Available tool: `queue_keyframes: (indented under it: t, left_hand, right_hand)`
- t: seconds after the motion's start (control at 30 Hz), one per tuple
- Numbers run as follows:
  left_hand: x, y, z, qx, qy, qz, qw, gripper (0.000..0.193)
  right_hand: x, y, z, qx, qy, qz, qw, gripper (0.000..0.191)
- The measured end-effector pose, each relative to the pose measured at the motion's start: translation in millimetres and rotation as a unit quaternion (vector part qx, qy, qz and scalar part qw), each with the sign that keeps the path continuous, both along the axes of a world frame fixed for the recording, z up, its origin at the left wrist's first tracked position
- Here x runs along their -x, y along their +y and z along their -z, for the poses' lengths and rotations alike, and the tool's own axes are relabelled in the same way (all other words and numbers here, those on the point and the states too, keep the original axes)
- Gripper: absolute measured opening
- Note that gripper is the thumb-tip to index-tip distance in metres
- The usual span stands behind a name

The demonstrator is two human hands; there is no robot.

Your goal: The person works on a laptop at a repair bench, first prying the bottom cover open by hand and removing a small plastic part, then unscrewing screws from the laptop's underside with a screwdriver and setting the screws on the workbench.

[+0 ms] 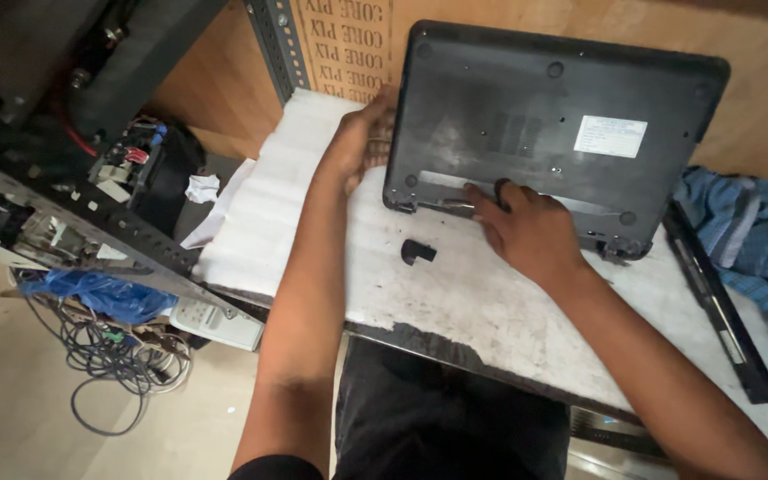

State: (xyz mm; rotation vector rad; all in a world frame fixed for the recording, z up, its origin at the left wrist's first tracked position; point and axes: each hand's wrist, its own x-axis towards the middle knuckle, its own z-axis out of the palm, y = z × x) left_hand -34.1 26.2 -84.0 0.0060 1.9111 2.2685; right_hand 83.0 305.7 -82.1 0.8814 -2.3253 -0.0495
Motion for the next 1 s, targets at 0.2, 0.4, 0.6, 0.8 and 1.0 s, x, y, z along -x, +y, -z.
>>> queue_keyframes:
  t: [0.2, 0.4, 0.6, 0.8, 1.0]
  left_hand:
    - [5.4, -3.5, 11.4, -0.067, -0.005, 0.033, 0.997, 0.067]
    - [-2.8, -4.5, 18.6, -0.039, -0.053, 0.025, 0.998, 0.079]
    - [-11.0, 0.0, 15.0, 0.080, -0.041, -0.031, 0.995, 0.066]
    - [-31.4, 18.7, 19.0, 0.256, 0.090, -0.091, 0.958, 0.048]
    - [-50.6, 52.2, 18.6, 0.178, 0.152, -0.182, 0.955, 0.083]
  right_hand:
    - [0.1, 0.7, 3.1, 0.000, 0.023, -0.013, 1.000, 0.041]
    - [-1.9, 0.0, 4.9, 0.016, 0.014, -0.002, 1.000, 0.040]
    - [-1.4, -0.4, 2.1, 0.021, 0.012, -0.002, 1.000, 0.038]
    - [-0.7, -2.4, 5.2, 0.005, 0.011, 0.010, 1.000, 0.041]
    - [-5.1, -4.3, 1.3, 0.010, 0.004, 0.015, 1.000, 0.038]
